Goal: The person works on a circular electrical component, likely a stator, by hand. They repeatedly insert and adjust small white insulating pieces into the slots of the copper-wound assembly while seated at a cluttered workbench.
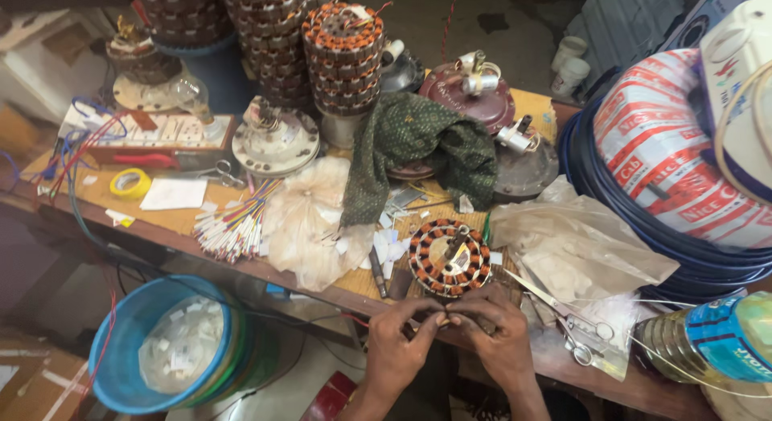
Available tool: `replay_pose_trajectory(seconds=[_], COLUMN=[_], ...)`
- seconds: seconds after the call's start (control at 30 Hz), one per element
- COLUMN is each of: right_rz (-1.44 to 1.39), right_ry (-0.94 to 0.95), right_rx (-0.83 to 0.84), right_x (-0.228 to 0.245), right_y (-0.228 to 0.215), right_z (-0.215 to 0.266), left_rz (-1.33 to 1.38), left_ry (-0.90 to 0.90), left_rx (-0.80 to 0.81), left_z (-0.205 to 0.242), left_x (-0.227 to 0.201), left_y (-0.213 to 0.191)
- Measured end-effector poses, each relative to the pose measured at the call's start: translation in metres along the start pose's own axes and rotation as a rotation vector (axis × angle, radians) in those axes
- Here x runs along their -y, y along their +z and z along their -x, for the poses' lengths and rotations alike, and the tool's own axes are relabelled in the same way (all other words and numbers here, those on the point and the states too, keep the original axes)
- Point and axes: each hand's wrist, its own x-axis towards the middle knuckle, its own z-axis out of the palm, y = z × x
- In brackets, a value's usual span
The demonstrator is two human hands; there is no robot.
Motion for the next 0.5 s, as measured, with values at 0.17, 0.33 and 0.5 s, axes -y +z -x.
replay_pose_trajectory(seconds=[0.17, 0.33, 0.5], right_rz=[0.032, -0.011, -0.029], right_ry=[-0.107, -0.197, -0.165], right_rx=[-0.060, -0.111, -0.094], right_x=[-0.009, -0.001, -0.002], right_y=[-0.003, -0.006, 0.000], right_z=[0.000, -0.003, -0.006], left_rz=[0.041, -0.055, -0.058], left_ry=[0.074, 0.266, 0.328], left_rx=[0.089, 0.054, 0.041], left_z=[-0.003, -0.006, -0.008], left_x=[0.006, 0.004, -0.002], left_y=[0.002, 0.005, 0.002])
